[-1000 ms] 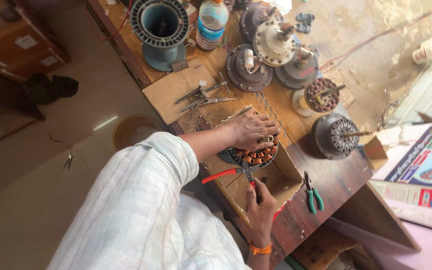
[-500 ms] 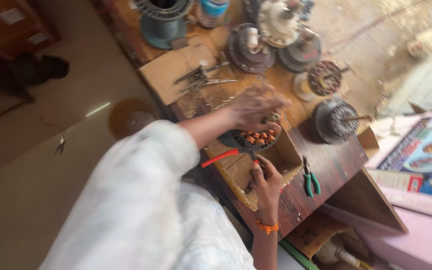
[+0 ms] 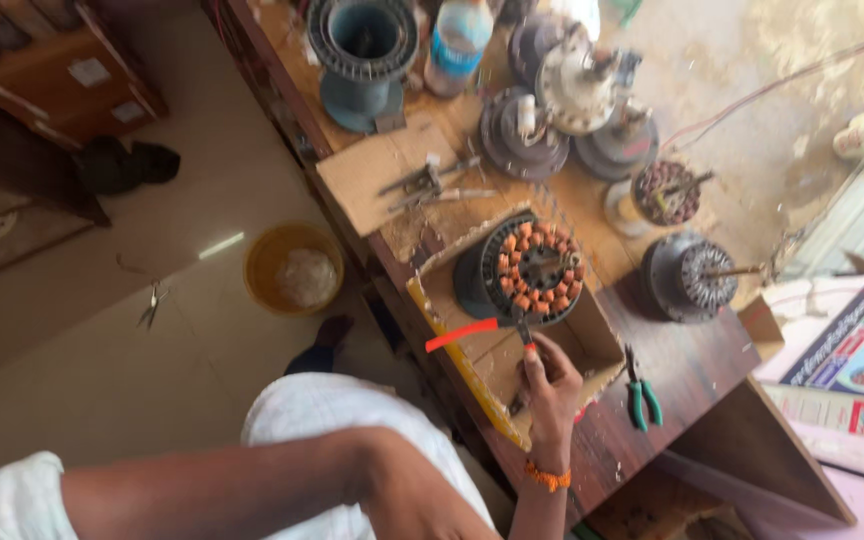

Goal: The person uses pliers to trim and adjust copper wire ends on a motor stator placed on a workbench. They repeatedly grasp, cut, and pull individual wire ends from the stator slots.

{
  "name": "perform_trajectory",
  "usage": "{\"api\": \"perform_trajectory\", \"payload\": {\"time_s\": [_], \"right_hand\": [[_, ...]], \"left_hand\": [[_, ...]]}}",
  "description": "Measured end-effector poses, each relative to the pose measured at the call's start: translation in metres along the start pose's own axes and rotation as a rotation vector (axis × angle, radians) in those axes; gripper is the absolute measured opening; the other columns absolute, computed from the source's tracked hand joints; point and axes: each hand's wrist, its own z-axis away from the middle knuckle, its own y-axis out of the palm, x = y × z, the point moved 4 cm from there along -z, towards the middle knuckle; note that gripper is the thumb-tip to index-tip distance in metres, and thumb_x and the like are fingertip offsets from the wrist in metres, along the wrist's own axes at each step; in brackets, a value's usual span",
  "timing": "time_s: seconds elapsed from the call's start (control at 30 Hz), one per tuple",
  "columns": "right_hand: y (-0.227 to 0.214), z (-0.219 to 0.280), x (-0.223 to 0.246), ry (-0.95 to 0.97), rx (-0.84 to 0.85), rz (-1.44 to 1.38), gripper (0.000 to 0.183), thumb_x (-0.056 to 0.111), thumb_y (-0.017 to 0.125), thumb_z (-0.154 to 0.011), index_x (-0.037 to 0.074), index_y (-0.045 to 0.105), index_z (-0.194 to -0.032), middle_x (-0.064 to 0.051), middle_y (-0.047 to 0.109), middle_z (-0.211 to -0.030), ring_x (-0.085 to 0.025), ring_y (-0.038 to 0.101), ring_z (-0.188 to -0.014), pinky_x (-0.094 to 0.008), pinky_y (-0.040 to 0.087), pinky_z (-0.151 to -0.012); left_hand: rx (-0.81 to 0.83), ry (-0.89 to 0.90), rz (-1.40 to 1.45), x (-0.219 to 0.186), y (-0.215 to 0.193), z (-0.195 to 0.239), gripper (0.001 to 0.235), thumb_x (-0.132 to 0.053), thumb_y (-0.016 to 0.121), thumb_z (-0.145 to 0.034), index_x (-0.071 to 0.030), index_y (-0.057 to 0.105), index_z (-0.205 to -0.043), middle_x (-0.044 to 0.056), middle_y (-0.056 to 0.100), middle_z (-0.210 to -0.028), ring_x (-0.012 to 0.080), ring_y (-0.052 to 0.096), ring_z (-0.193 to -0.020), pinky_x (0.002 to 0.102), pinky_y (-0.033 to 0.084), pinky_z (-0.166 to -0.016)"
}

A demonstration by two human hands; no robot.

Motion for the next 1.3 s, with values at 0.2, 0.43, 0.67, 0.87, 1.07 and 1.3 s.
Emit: {"api": "perform_trajectory", "payload": {"time_s": [0.2, 0.43, 0.67, 0.87, 1.07, 1.3], "right_hand": [[-0.003, 0.001, -0.012, 0.053, -0.043, 0.027, 0.033, 0.011, 0.067, -0.094, 0.001, 0.07, -0.124, -0.002, 0.065, -0.072, -0.004, 0.046, -0.049, -0.022, 0.031, -0.04], [0.008, -0.001, -0.014, 0.095, -0.026, -0.103, 0.035, 0.015, 0.067, -0.094, 0.001, 0.07, -0.126, -0.005, 0.062, -0.068, -0.005, 0.04, -0.044, -0.022, 0.028, -0.038], [-0.001, 0.0, -0.024, -0.054, -0.074, -0.008, 0.037, 0.017, 0.067, -0.099, -0.007, 0.066, -0.127, -0.004, 0.063, -0.073, -0.007, 0.05, -0.048, -0.025, 0.038, -0.042], [-0.006, 0.008, -0.019, 0.114, 0.214, -0.519, 0.044, 0.019, 0.061, -0.106, -0.007, 0.057, -0.141, -0.006, 0.067, -0.09, -0.005, 0.054, -0.067, -0.02, 0.043, -0.056], [-0.002, 0.013, -0.008, 0.149, 0.137, -0.433, 0.043, 0.016, 0.058, -0.103, -0.004, 0.055, -0.141, -0.007, 0.067, -0.096, -0.012, 0.062, -0.086, -0.025, 0.052, -0.071], [0.009, 0.02, -0.006, 0.128, 0.04, -0.419, 0.039, 0.011, 0.059, -0.103, -0.005, 0.056, -0.138, -0.011, 0.07, -0.099, -0.012, 0.06, -0.078, -0.027, 0.051, -0.066]], "left_hand": [[-0.225, -0.109, -0.142, 0.012, -0.046, 0.01, 0.042, -0.028, 0.062, -0.09, -0.008, 0.066, -0.127, 0.013, 0.068, -0.126, 0.0263, 0.065, -0.116, 0.038, 0.053, -0.097], [-0.39, -0.163, -0.275, -0.014, -0.088, -0.01, 0.041, -0.03, 0.058, -0.093, -0.011, 0.067, -0.128, 0.011, 0.069, -0.125, 0.0268, 0.066, -0.115, 0.039, 0.053, -0.095], [-0.33, 0.038, -0.12, -0.005, -0.031, 0.028, 0.042, -0.033, 0.054, -0.095, -0.013, 0.068, -0.129, 0.009, 0.071, -0.124, 0.0274, 0.068, -0.114, 0.04, 0.053, -0.093], [-0.412, -0.12, -0.371, 0.052, -0.027, -0.067, 0.041, -0.039, 0.052, -0.098, -0.012, 0.071, -0.122, 0.011, 0.072, -0.119, 0.0309, 0.068, -0.113, 0.045, 0.052, -0.093], [-0.049, -0.569, -0.502, 0.149, 0.0, -0.055, 0.038, -0.037, 0.057, -0.097, -0.009, 0.075, -0.113, 0.019, 0.071, -0.117, 0.0387, 0.068, -0.113, 0.052, 0.054, -0.095], [-0.152, -0.268, -0.569, 0.112, 0.045, -0.071, 0.032, -0.033, 0.054, -0.101, -0.009, 0.073, -0.108, 0.015, 0.069, -0.116, 0.0363, 0.067, -0.109, 0.056, 0.05, -0.09]]}}
